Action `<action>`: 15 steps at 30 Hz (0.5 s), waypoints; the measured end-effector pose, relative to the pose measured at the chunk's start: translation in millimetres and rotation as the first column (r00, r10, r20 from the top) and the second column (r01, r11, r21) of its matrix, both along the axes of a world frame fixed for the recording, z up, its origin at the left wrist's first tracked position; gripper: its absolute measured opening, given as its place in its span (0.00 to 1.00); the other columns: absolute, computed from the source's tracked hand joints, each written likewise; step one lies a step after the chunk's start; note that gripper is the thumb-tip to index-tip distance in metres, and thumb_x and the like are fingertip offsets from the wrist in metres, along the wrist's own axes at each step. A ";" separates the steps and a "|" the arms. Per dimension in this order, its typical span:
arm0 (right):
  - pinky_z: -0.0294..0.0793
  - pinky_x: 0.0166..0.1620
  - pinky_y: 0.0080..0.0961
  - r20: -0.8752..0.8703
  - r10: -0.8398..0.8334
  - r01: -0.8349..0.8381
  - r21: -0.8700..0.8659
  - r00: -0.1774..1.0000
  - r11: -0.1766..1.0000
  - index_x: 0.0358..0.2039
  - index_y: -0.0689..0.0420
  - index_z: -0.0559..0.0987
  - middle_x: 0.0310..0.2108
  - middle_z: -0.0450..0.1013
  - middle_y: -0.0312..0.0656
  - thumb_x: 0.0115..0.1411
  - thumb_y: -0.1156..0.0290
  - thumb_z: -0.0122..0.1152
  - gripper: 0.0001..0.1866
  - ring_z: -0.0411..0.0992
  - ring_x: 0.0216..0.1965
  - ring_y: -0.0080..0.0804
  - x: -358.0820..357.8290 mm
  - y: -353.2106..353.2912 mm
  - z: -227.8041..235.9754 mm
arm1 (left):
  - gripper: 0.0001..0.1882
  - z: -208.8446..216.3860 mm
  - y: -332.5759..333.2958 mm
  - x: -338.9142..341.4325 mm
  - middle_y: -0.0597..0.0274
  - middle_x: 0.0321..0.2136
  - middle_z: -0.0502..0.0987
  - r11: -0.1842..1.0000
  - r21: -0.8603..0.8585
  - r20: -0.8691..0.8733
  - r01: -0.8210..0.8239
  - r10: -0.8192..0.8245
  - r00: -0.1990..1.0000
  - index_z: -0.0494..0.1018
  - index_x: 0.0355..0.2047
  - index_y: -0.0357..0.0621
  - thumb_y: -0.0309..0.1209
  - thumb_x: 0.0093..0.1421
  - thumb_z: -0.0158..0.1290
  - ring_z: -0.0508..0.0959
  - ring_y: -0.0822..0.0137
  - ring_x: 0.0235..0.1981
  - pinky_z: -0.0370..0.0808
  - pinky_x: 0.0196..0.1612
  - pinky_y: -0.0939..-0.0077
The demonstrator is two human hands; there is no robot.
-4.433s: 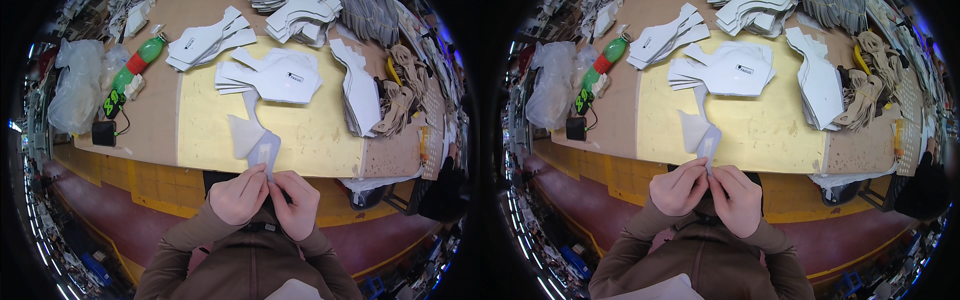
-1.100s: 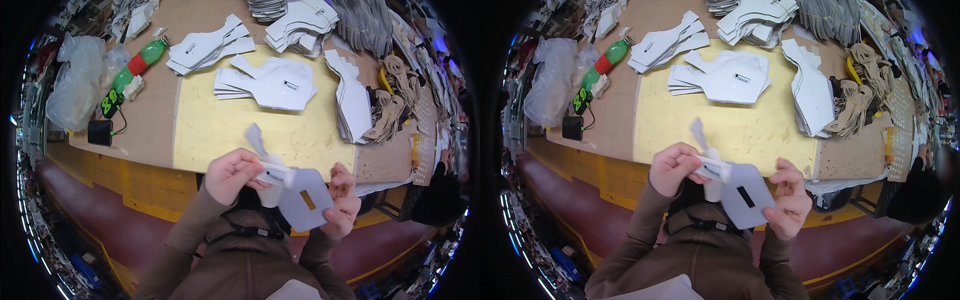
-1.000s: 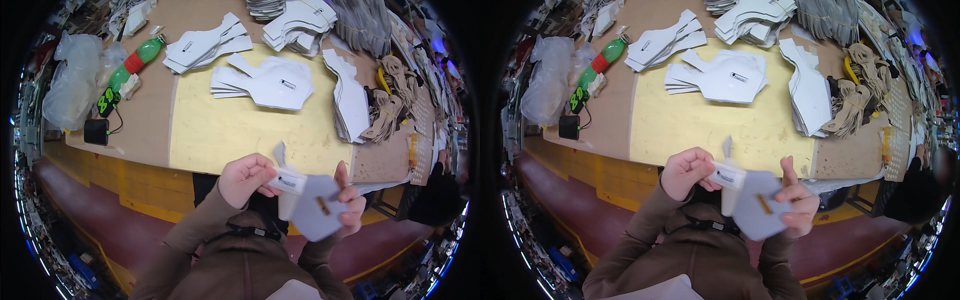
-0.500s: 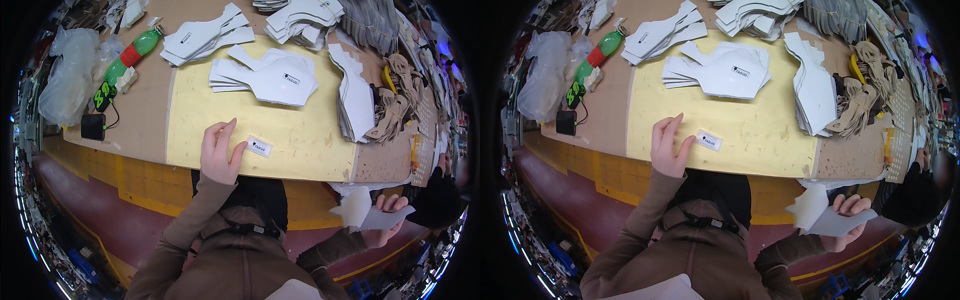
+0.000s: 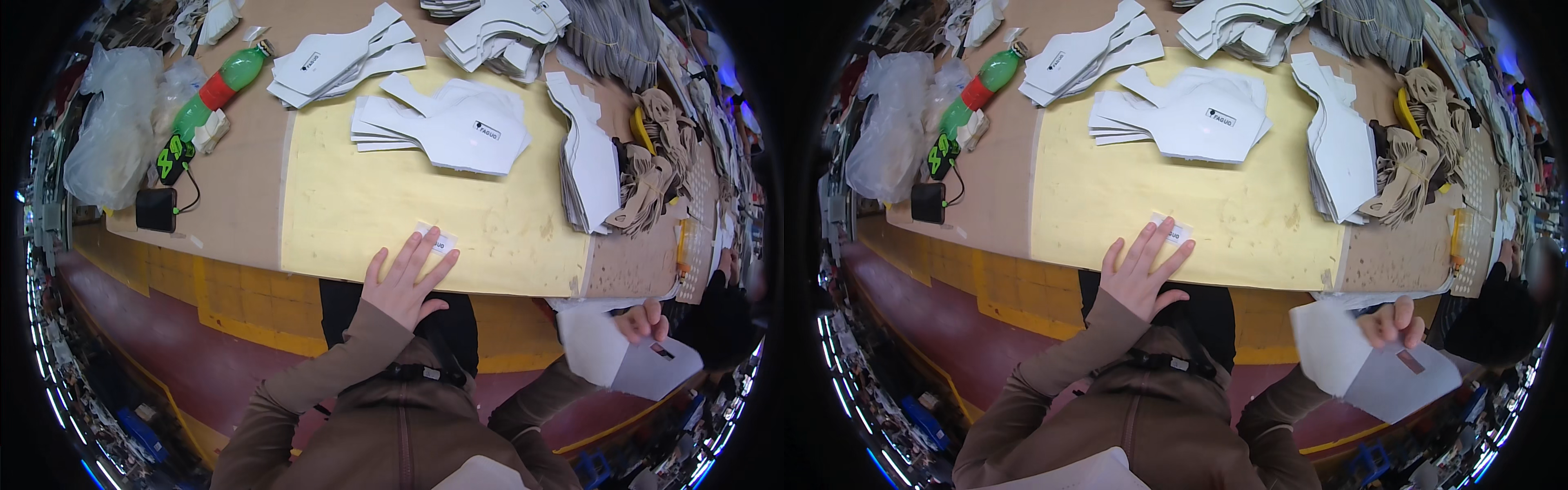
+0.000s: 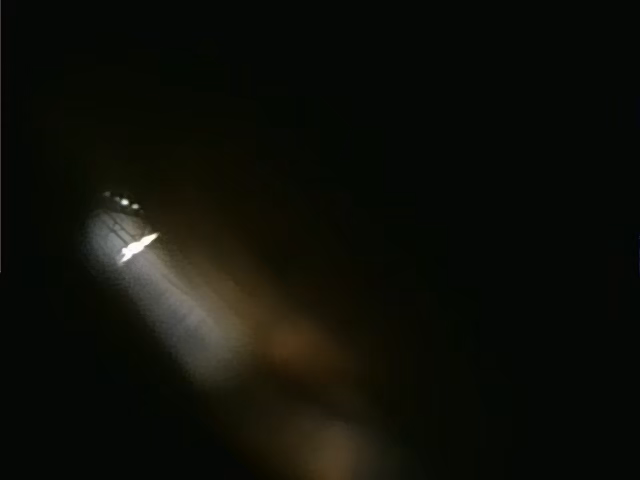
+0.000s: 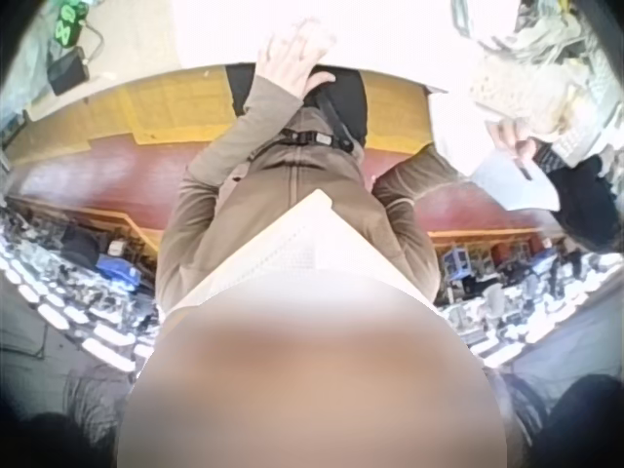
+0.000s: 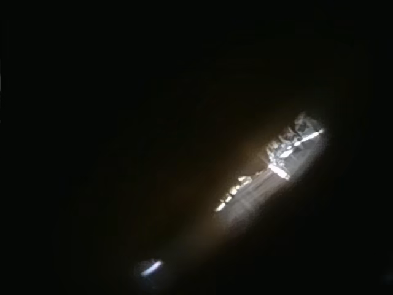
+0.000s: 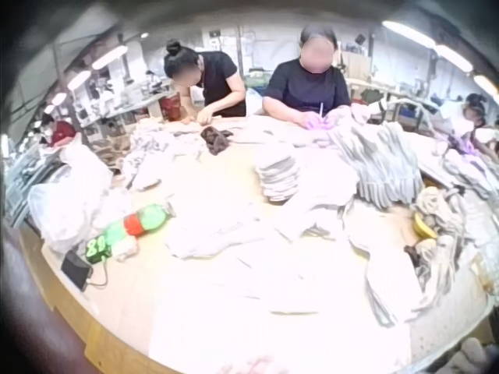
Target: The person repeatedly picks up white paper cutouts, peels off a small sticker from each one, and places the sticker on the table. The person handles the items one at a time throughout the clip.
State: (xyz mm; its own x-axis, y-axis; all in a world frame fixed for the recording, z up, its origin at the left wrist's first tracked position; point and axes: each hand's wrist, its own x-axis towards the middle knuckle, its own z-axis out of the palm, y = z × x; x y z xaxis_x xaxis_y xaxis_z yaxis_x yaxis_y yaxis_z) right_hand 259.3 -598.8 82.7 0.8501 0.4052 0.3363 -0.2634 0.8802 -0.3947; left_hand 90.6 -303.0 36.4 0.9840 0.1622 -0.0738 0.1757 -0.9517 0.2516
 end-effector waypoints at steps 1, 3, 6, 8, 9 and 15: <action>0.77 0.46 0.30 0.136 0.008 -0.002 -0.045 0.991 0.999 0.54 0.58 0.68 0.42 0.72 0.49 0.72 0.58 0.50 0.18 0.73 0.46 0.39 3.4 7.4 -4.7 | 0.41 -2.5 -2.3 0.6 0.60 0.73 0.55 1.000 0.017 0.001 -0.017 0.017 1.000 0.60 0.70 0.74 0.61 0.56 0.56 0.56 0.62 0.72 0.53 0.68 0.49; 0.77 0.42 0.30 0.343 0.033 0.027 -0.168 0.939 0.985 0.55 0.58 0.68 0.40 0.72 0.49 0.71 0.63 0.53 0.17 0.73 0.41 0.38 12.5 18.8 -4.8 | 0.42 -7.6 -9.1 0.8 0.57 0.74 0.52 0.997 0.037 0.007 -0.064 0.064 0.998 0.60 0.70 0.78 0.62 0.55 0.56 0.54 0.58 0.73 0.51 0.67 0.44; 0.74 0.34 0.27 0.318 0.265 -0.192 -0.242 0.910 0.951 0.53 0.57 0.69 0.32 0.73 0.46 0.71 0.62 0.55 0.17 0.72 0.31 0.35 23.3 37.2 1.5 | 0.43 -14.3 -22.6 2.6 0.52 0.75 0.48 0.986 0.043 -0.005 -0.159 0.159 0.987 0.59 0.70 0.82 0.62 0.54 0.58 0.50 0.51 0.74 0.48 0.66 0.35; 0.68 0.28 0.18 0.249 0.186 -0.032 -0.517 0.951 0.856 0.51 0.58 0.70 0.29 0.73 0.43 0.70 0.67 0.55 0.13 0.68 0.22 0.28 15.5 44.7 13.0 | 0.43 -16.1 -32.1 4.2 0.49 0.75 0.45 0.976 0.042 -0.020 -0.212 0.213 0.977 0.58 0.70 0.84 0.62 0.53 0.59 0.47 0.46 0.74 0.45 0.65 0.28; 0.67 0.28 0.17 0.186 0.066 0.066 -0.626 0.980 0.777 0.51 0.58 0.71 0.28 0.73 0.43 0.70 0.70 0.54 0.12 0.68 0.22 0.26 1.4 49.0 16.7 | 0.44 -16.3 -34.3 4.4 0.49 0.75 0.45 0.975 0.007 -0.027 -0.221 0.221 0.975 0.58 0.70 0.83 0.62 0.53 0.60 0.47 0.45 0.74 0.44 0.65 0.27; 0.70 0.41 0.13 0.051 -0.095 0.082 -0.930 0.994 0.358 0.55 0.64 0.72 0.38 0.76 0.40 0.68 0.82 0.50 0.15 0.72 0.36 0.18 -23.5 75.6 25.4 | 0.45 -12.9 -26.5 -3.2 0.51 0.75 0.45 0.966 -0.115 0.062 -0.232 0.240 0.969 0.60 0.71 0.69 0.57 0.54 0.63 0.46 0.41 0.74 0.38 0.64 0.24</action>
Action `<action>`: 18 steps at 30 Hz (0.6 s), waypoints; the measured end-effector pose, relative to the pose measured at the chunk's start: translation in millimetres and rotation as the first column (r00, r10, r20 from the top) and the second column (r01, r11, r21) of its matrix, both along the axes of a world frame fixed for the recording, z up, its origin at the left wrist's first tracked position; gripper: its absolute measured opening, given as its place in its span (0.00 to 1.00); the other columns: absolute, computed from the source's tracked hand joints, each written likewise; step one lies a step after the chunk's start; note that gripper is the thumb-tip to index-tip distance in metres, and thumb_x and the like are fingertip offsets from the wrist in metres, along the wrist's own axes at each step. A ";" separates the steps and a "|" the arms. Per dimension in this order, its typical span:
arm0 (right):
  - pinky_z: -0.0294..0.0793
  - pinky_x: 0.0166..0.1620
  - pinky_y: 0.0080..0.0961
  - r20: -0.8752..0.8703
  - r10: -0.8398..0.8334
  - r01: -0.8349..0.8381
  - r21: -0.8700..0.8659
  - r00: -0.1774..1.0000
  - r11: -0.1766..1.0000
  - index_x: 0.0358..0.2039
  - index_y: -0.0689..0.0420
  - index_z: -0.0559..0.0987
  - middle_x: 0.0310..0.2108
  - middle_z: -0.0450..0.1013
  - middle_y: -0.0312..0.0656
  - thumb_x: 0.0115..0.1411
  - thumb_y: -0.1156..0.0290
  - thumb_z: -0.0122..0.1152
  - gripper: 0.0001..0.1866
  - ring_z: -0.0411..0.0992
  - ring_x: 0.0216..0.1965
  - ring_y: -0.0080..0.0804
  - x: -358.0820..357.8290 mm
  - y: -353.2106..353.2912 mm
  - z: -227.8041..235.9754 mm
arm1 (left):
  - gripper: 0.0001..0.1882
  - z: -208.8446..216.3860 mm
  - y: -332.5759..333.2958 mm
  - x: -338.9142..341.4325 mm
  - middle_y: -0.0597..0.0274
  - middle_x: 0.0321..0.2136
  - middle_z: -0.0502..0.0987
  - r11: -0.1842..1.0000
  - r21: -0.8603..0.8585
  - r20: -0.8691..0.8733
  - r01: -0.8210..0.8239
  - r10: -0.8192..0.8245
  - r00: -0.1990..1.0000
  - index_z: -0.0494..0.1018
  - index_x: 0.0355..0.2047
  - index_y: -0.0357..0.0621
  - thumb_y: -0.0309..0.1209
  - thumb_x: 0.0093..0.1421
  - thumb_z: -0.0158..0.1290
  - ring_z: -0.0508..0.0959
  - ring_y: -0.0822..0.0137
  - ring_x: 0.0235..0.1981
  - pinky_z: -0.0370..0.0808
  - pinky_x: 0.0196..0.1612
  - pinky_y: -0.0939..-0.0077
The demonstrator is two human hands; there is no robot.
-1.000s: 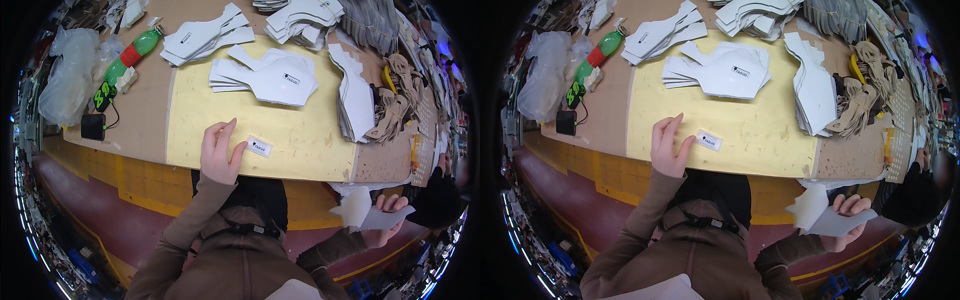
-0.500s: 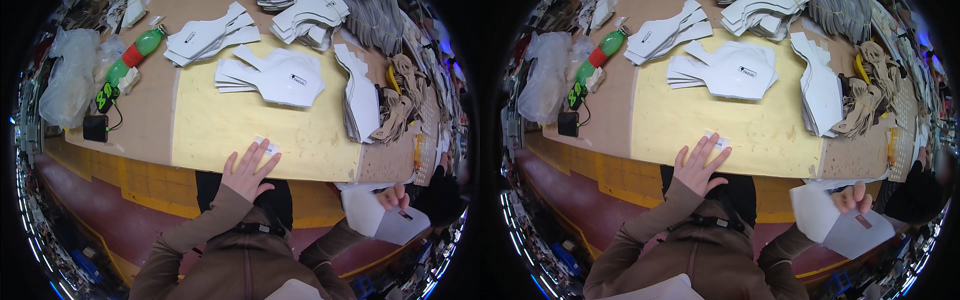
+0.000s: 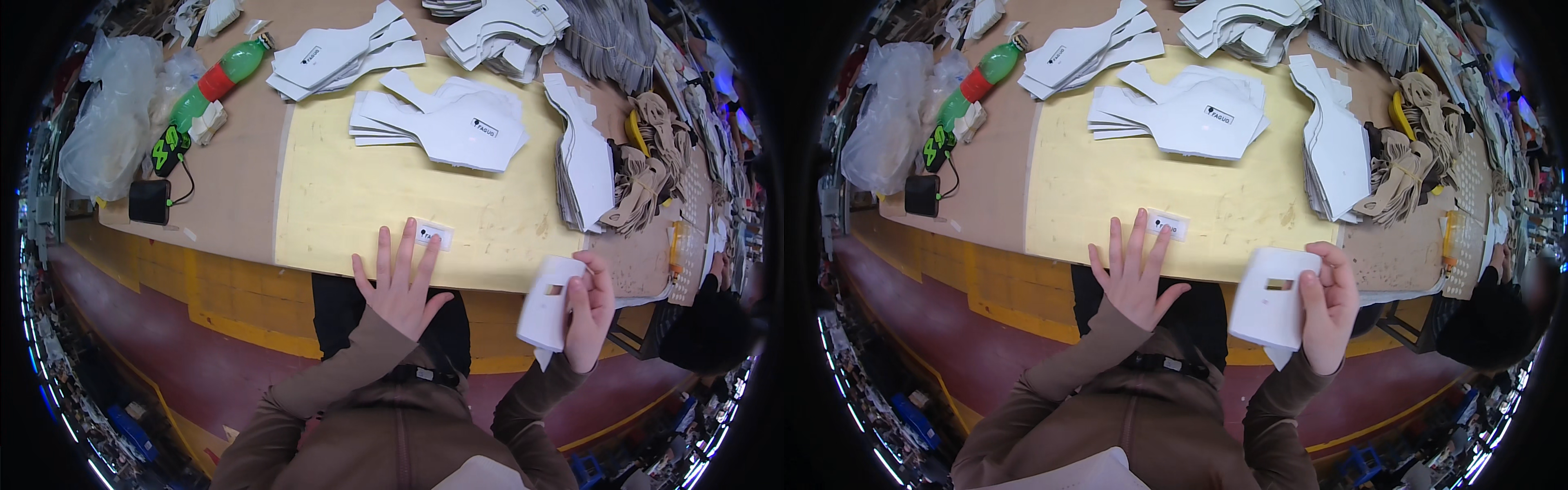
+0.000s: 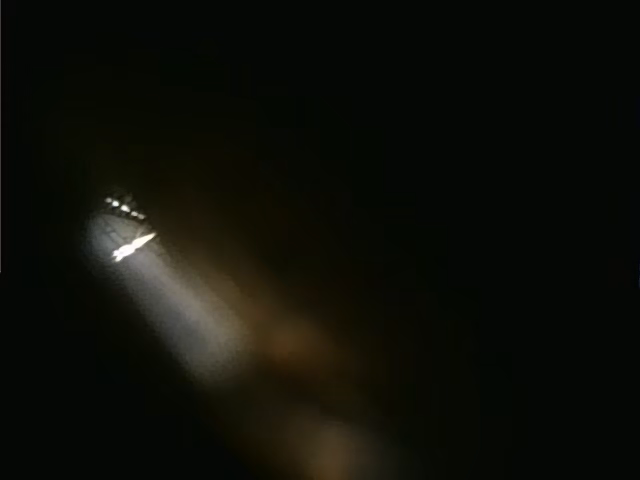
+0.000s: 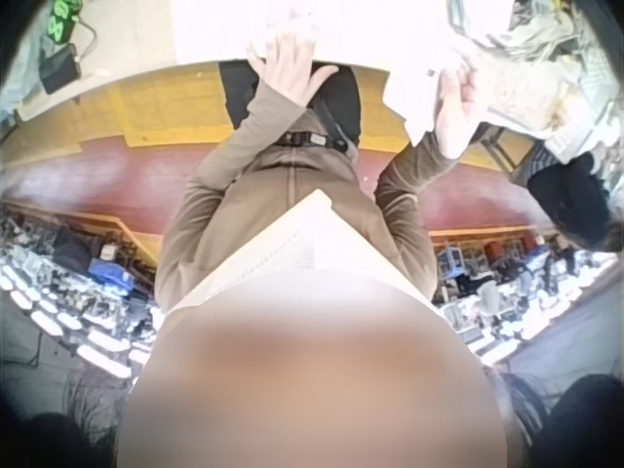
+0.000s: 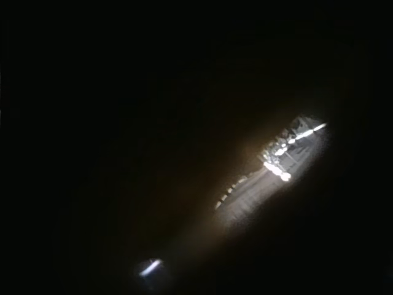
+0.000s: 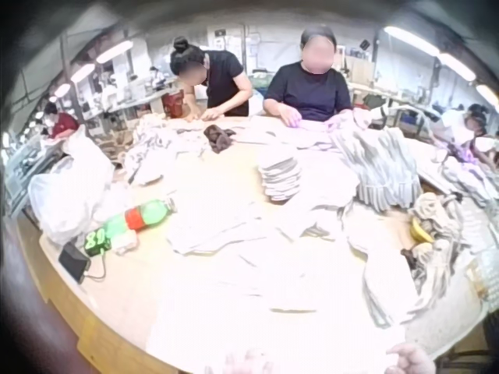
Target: The person repeatedly picks up white paper cutouts, peels off a small sticker from each one, and places the sticker on the table. The person handles the items one at a time throughout the clip.
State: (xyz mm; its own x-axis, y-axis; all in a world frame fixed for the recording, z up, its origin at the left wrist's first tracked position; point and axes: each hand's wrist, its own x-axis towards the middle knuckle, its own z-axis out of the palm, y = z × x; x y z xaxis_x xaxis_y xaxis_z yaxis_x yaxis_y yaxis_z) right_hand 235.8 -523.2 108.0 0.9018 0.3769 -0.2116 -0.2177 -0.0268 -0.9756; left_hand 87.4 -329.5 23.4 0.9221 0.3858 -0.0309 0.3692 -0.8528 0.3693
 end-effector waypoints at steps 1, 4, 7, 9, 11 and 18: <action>0.70 0.43 0.14 0.016 0.040 -0.039 -0.031 0.999 0.999 0.55 0.64 0.71 0.39 0.76 0.40 0.69 0.81 0.50 0.15 0.72 0.38 0.18 0.3 5.7 -1.8 | 0.45 0.5 4.7 -2.6 0.52 0.75 0.46 1.000 -0.006 0.007 0.029 -0.029 1.000 0.60 0.71 0.66 0.56 0.54 0.63 0.46 0.41 0.74 0.37 0.64 0.24; 0.70 0.48 0.16 -0.025 0.092 -0.094 -0.152 0.995 0.984 0.58 0.64 0.70 0.43 0.75 0.40 0.69 0.81 0.52 0.18 0.72 0.44 0.18 0.2 23.9 -9.3 | 0.44 2.5 11.0 -3.0 0.53 0.74 0.50 0.997 0.025 0.005 0.077 -0.077 0.997 0.62 0.70 0.62 0.54 0.54 0.64 0.48 0.40 0.73 0.35 0.64 0.23; 0.70 0.47 0.15 0.043 0.117 -0.109 -0.152 0.992 0.982 0.58 0.64 0.70 0.41 0.74 0.38 0.69 0.81 0.53 0.18 0.72 0.42 0.18 -4.3 39.6 -16.2 | 0.43 11.4 8.1 2.7 0.54 0.72 0.54 0.999 0.009 -0.023 0.041 -0.041 0.999 0.62 0.70 0.63 0.51 0.55 0.64 0.51 0.43 0.72 0.41 0.64 0.27; 0.70 0.42 0.14 0.092 0.162 -0.142 -0.187 0.983 0.972 0.58 0.63 0.70 0.37 0.73 0.35 0.68 0.81 0.54 0.19 0.71 0.38 0.17 -3.4 47.6 -19.3 | 0.39 20.3 10.1 7.4 0.54 0.69 0.58 0.997 -0.075 0.074 0.014 -0.009 0.997 0.62 0.69 0.61 0.48 0.59 0.61 0.56 0.47 0.70 0.48 0.64 0.33; 0.69 0.40 0.14 0.142 0.201 -0.166 -0.225 0.969 0.960 0.58 0.63 0.70 0.35 0.72 0.34 0.67 0.81 0.55 0.19 0.70 0.36 0.17 -3.3 54.5 -20.6 | 0.32 28.4 22.0 11.2 0.54 0.65 0.65 0.975 -0.218 0.275 0.033 0.029 0.961 0.64 0.68 0.55 0.42 0.65 0.57 0.63 0.51 0.67 0.56 0.65 0.44; 0.70 0.38 0.16 0.149 0.404 -0.329 -0.366 0.903 0.870 0.46 0.63 0.79 0.34 0.77 0.36 0.64 0.81 0.61 0.10 0.70 0.33 0.17 -2.5 80.2 -25.7 | 0.34 33.0 65.8 20.6 0.51 0.41 0.81 0.181 -0.982 0.026 -0.047 0.380 0.924 0.59 0.62 0.38 0.13 0.58 0.60 0.82 0.71 0.38 0.77 0.44 0.83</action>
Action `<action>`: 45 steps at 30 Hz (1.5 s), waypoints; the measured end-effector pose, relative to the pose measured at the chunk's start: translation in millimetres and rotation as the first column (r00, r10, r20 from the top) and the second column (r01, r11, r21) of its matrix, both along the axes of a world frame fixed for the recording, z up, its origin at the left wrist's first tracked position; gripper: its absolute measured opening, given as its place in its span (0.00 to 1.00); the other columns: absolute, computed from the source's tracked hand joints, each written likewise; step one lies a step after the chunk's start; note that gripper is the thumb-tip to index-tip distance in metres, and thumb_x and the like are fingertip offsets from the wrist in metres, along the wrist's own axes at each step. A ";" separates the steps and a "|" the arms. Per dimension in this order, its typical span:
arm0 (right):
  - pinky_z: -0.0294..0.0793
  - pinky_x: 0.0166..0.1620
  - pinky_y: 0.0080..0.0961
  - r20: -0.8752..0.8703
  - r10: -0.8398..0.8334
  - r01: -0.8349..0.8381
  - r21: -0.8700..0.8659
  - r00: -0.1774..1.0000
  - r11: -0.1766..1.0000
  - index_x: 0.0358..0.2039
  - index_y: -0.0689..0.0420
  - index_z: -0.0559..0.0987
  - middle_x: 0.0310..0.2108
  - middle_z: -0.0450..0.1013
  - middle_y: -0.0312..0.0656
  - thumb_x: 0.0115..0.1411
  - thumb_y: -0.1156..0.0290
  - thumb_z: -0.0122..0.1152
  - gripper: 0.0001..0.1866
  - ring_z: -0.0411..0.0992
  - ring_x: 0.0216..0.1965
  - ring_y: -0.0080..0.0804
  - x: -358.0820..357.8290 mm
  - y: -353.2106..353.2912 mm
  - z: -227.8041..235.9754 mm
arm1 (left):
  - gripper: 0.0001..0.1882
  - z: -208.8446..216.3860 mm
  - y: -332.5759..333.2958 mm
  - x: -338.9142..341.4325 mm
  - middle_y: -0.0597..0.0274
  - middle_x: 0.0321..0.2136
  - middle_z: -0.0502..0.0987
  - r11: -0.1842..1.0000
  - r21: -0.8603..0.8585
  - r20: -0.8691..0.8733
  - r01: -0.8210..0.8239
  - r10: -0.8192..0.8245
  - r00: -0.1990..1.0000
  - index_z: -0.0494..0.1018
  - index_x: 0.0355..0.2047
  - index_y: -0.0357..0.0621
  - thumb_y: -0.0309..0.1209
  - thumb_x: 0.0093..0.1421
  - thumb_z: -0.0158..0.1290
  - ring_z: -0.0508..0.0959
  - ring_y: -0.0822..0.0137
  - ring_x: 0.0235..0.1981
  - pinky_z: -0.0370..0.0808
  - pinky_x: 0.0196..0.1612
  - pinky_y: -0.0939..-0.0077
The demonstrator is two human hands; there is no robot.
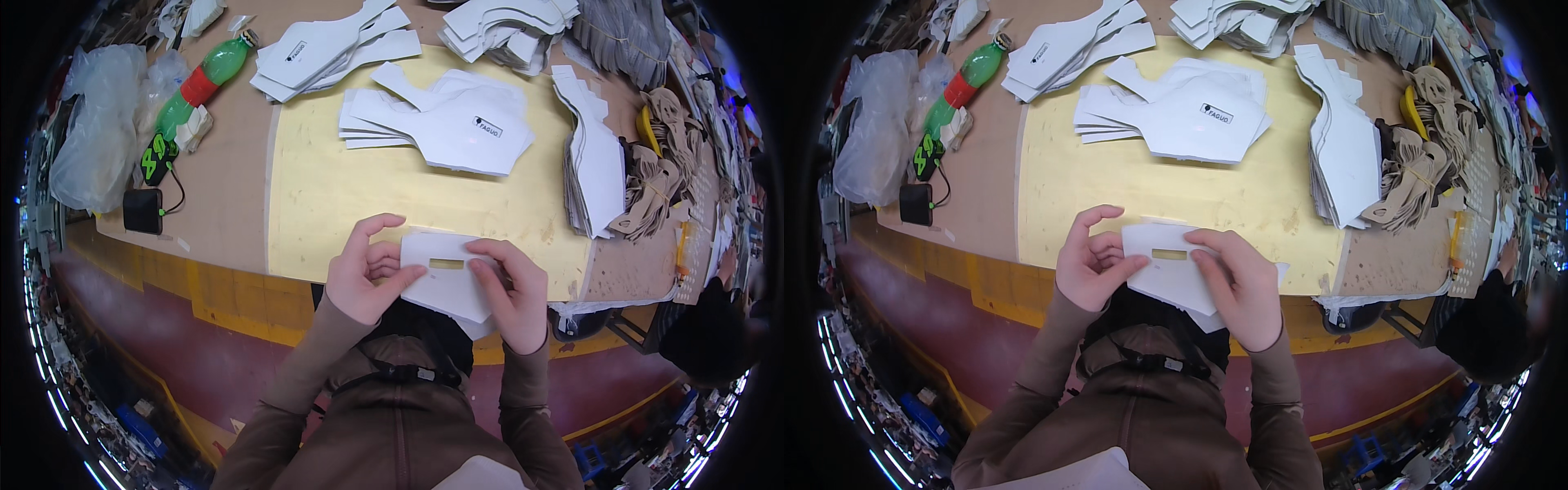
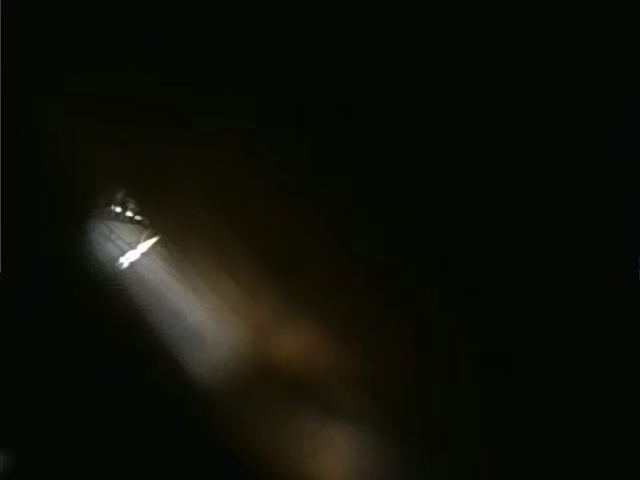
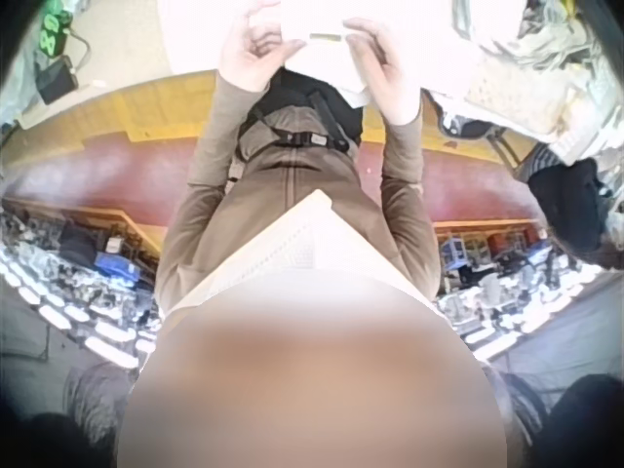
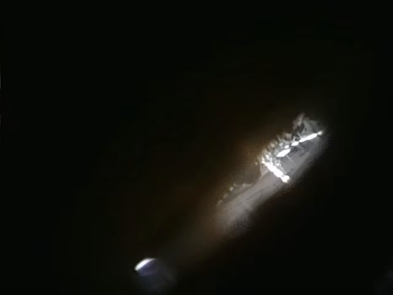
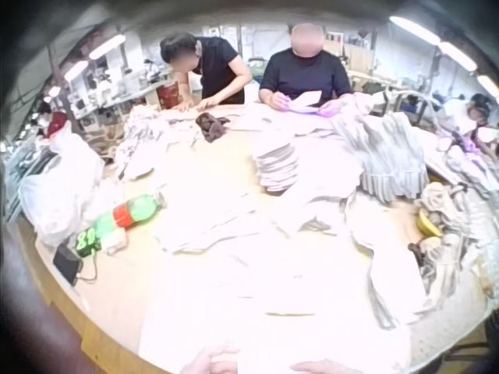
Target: The person repeatedly picks up white paper cutouts, peels off a small sticker from each one, and places the sticker on the table. The person handles the items one at a time throughout the clip.
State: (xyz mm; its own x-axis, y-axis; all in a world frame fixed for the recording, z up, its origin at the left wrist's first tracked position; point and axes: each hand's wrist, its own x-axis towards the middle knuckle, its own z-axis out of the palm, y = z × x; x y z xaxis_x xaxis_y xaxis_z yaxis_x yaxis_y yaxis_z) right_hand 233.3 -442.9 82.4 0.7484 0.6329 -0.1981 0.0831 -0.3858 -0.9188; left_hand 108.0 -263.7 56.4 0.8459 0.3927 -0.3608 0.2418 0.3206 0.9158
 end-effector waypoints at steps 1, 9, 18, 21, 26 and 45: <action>0.71 0.38 0.16 0.023 0.023 -0.022 -0.021 0.999 1.000 0.45 0.64 0.80 0.34 0.77 0.36 0.63 0.81 0.61 0.10 0.71 0.34 0.17 -0.7 3.9 -2.4 | 0.31 -2.5 2.5 2.0 0.52 0.39 0.81 0.999 0.044 -0.050 -0.012 0.014 0.999 0.62 0.59 0.38 0.14 0.58 0.61 0.82 0.72 0.37 0.78 0.42 0.83; 0.73 0.36 0.22 0.162 0.025 -0.006 -0.117 0.987 0.993 0.39 0.63 0.82 0.33 0.78 0.43 0.57 0.81 0.66 0.09 0.75 0.31 0.30 1.5 13.5 -15.3 | 0.07 -13.0 6.4 8.0 0.58 0.29 0.82 0.931 0.364 -0.107 -0.019 0.062 0.992 0.78 0.35 0.34 0.22 0.58 0.65 0.84 0.72 0.31 0.82 0.36 0.80; 0.73 0.33 0.25 0.241 -0.012 0.051 -0.157 0.970 0.986 0.37 0.61 0.82 0.32 0.77 0.43 0.56 0.81 0.69 0.08 0.75 0.29 0.33 -3.0 20.1 -20.1 | 0.09 -10.7 8.6 14.0 0.59 0.32 0.81 0.930 0.369 -0.137 -0.007 0.061 0.989 0.77 0.37 0.32 0.19 0.57 0.65 0.82 0.72 0.32 0.81 0.36 0.80; 0.72 0.28 0.25 0.293 0.005 0.037 -0.140 0.956 0.989 0.38 0.60 0.83 0.33 0.76 0.41 0.57 0.79 0.69 0.08 0.74 0.26 0.31 -2.8 20.2 -23.4 | 0.08 -9.6 8.6 14.2 0.57 0.30 0.82 0.923 0.385 -0.127 -0.009 0.062 0.990 0.78 0.36 0.33 0.20 0.58 0.64 0.85 0.70 0.33 0.83 0.36 0.79; 0.74 0.29 0.25 0.296 -0.011 0.053 -0.134 0.955 0.990 0.37 0.60 0.83 0.33 0.76 0.41 0.57 0.80 0.69 0.08 0.75 0.27 0.32 -4.4 21.3 -24.1 | 0.08 -9.8 7.7 14.4 0.59 0.31 0.81 0.933 0.359 -0.123 -0.028 0.077 0.989 0.77 0.36 0.32 0.19 0.57 0.64 0.83 0.73 0.33 0.82 0.34 0.81; 0.76 0.35 0.25 0.276 -0.029 0.077 -0.165 0.961 0.983 0.35 0.62 0.83 0.33 0.77 0.42 0.54 0.82 0.70 0.08 0.77 0.31 0.33 -5.8 25.1 -21.4 | 0.07 -10.6 9.2 14.0 0.62 0.32 0.78 0.943 0.333 -0.130 -0.014 0.061 0.990 0.76 0.35 0.32 0.17 0.57 0.63 0.79 0.77 0.34 0.81 0.33 0.83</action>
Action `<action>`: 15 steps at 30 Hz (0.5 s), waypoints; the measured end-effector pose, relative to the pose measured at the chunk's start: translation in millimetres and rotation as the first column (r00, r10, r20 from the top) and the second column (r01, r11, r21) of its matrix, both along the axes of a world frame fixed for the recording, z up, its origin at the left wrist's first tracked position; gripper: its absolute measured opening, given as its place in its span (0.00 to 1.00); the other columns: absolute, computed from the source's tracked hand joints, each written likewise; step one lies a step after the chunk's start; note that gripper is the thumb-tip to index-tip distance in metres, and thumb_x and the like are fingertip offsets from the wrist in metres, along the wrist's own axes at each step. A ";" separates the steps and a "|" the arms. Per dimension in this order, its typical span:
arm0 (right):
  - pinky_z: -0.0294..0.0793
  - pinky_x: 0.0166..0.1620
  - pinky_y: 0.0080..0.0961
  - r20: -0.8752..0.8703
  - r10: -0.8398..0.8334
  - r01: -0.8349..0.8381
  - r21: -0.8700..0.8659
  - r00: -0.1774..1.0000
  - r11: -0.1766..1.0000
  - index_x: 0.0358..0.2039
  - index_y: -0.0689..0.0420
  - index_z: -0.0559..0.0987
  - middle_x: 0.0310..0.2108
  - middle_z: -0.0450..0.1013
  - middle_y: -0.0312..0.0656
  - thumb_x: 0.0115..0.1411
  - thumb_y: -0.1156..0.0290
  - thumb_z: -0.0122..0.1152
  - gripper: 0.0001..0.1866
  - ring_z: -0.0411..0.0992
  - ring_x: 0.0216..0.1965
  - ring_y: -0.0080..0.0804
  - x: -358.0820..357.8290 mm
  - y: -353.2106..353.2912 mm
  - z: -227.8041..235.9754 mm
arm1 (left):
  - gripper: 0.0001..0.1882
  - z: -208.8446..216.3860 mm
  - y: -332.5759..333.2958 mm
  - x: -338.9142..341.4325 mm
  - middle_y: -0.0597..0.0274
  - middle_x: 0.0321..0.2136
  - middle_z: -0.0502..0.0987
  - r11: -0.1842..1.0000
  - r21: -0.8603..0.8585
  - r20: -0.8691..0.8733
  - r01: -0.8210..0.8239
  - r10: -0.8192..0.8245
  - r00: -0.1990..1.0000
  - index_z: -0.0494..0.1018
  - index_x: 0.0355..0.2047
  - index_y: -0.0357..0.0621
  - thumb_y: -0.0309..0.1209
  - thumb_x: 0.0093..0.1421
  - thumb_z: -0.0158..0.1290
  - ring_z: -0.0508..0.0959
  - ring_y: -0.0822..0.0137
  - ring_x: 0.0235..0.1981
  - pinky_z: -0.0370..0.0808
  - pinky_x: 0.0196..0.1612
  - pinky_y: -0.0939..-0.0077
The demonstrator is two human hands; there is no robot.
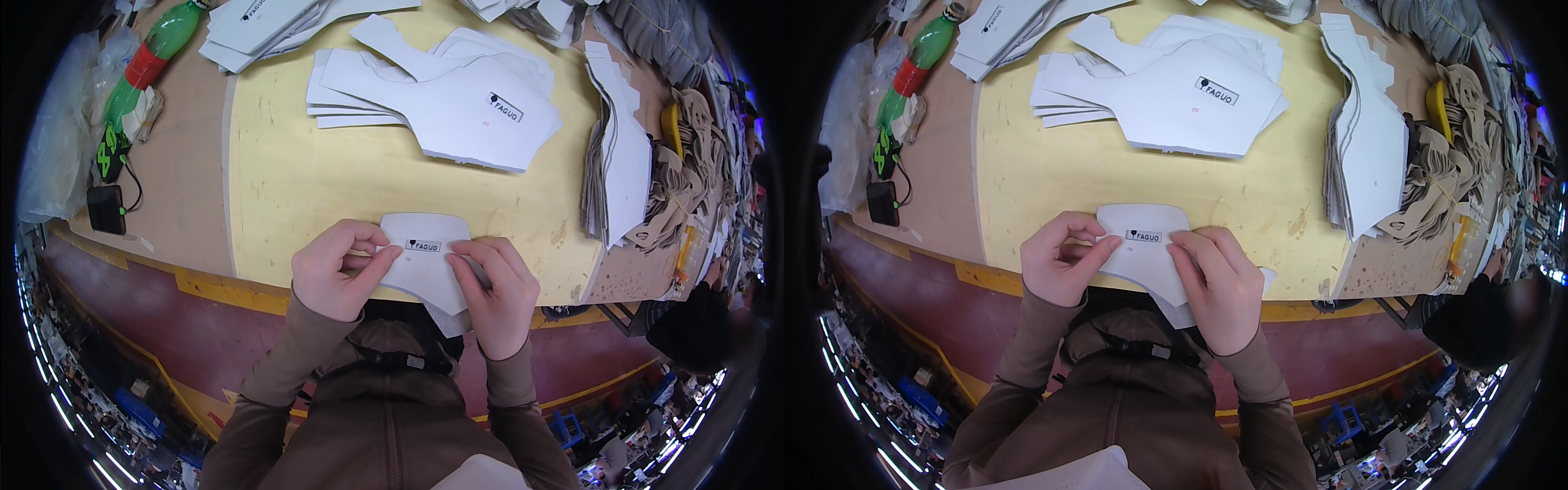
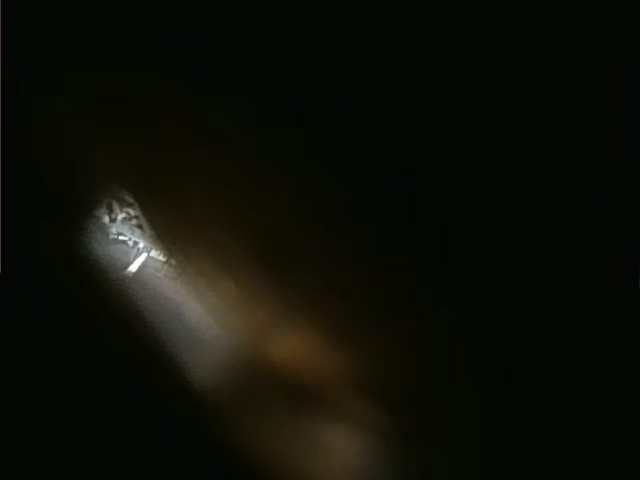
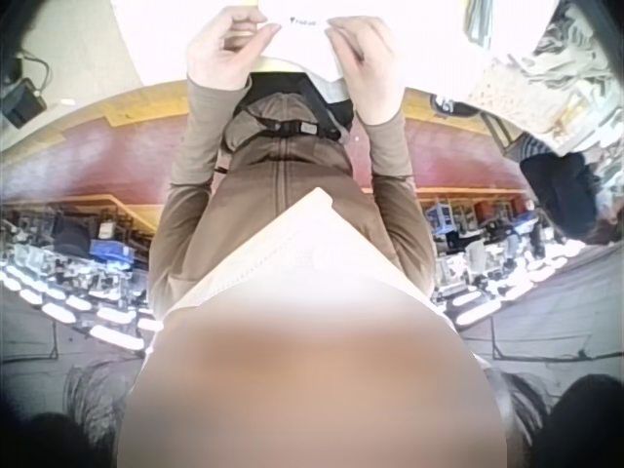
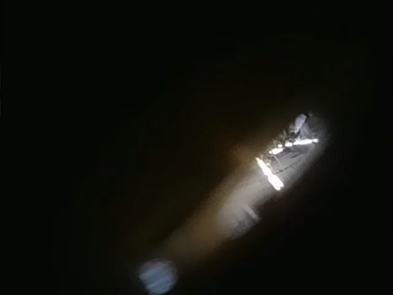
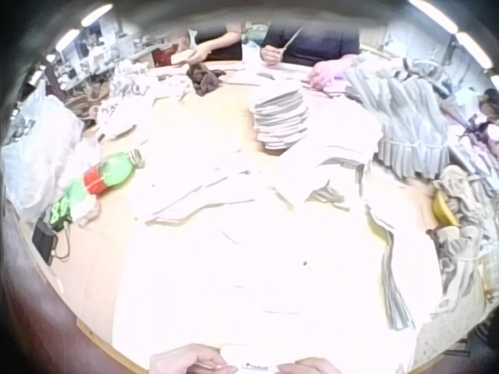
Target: The person repeatedly picks up white paper cutouts, peels off a small sticker from each one, and places the sticker on the table. The person handles the items one at a time throughout the clip.
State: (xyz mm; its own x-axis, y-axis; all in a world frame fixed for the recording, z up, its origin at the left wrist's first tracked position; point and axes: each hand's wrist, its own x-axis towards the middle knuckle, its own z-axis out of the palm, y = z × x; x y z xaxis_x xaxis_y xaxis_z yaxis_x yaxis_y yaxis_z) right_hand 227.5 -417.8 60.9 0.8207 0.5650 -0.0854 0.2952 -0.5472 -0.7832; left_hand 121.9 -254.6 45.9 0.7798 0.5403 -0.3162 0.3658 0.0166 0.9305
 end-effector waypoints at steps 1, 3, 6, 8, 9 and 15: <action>0.76 0.35 0.26 0.000 -0.002 0.002 0.001 1.000 1.000 0.35 0.62 0.83 0.33 0.77 0.42 0.54 0.81 0.70 0.08 0.77 0.31 0.33 -0.2 -0.1 -0.4 | 0.07 0.0 -0.1 0.2 0.62 0.32 0.78 1.000 0.014 0.005 0.004 -0.004 1.000 0.76 0.35 0.32 0.17 0.57 0.63 0.79 0.77 0.34 0.81 0.33 0.83; 0.75 0.33 0.26 0.015 0.013 -0.013 0.004 1.000 1.000 0.36 0.61 0.83 0.33 0.76 0.42 0.55 0.81 0.70 0.07 0.77 0.30 0.34 0.0 -0.5 -1.6 | 0.07 0.1 -0.2 0.6 0.62 0.32 0.78 1.000 0.028 0.002 0.009 -0.009 1.000 0.76 0.35 0.32 0.17 0.57 0.63 0.79 0.77 0.34 0.81 0.33 0.83; 0.75 0.31 0.28 0.049 0.053 -0.053 0.008 0.997 0.999 0.37 0.61 0.82 0.33 0.75 0.42 0.57 0.81 0.68 0.08 0.76 0.28 0.35 1.3 -1.0 -2.8 | 0.07 0.8 0.0 0.8 0.63 0.32 0.78 0.999 0.036 -0.004 0.013 -0.013 1.000 0.76 0.35 0.32 0.17 0.57 0.63 0.78 0.77 0.35 0.82 0.33 0.83; 0.75 0.31 0.28 0.057 0.064 -0.064 0.009 0.996 0.998 0.37 0.61 0.82 0.33 0.74 0.42 0.57 0.80 0.68 0.07 0.76 0.28 0.36 2.0 -0.7 -2.7 | 0.08 1.1 0.1 0.9 0.63 0.32 0.78 0.999 0.039 -0.007 0.015 -0.015 1.000 0.76 0.35 0.32 0.17 0.57 0.63 0.78 0.77 0.35 0.82 0.33 0.83; 0.75 0.32 0.27 0.038 0.046 -0.046 -0.001 0.998 0.999 0.37 0.61 0.83 0.33 0.75 0.41 0.56 0.80 0.69 0.07 0.76 0.29 0.35 1.6 -0.5 -1.8 | 0.08 1.1 0.3 0.8 0.63 0.32 0.78 0.999 0.038 -0.011 0.016 -0.016 1.000 0.76 0.35 0.32 0.17 0.57 0.63 0.78 0.77 0.35 0.82 0.33 0.83; 0.75 0.34 0.26 0.007 -0.003 0.003 -0.030 1.000 1.000 0.36 0.61 0.83 0.32 0.76 0.41 0.55 0.80 0.69 0.07 0.77 0.30 0.34 -1.8 2.7 1.3 | 0.08 -0.4 -0.2 0.6 0.63 0.32 0.78 0.999 0.043 -0.006 0.016 -0.016 1.000 0.76 0.34 0.32 0.17 0.56 0.64 0.78 0.77 0.35 0.83 0.34 0.82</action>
State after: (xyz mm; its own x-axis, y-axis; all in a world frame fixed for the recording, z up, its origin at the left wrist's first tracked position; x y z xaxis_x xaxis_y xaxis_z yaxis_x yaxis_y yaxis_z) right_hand 225.7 -415.1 62.2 0.8230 0.5599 -0.0964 0.2989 -0.5711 -0.7646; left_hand 122.6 -254.7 45.5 0.7867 0.5407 -0.2979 0.3714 -0.0292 0.9280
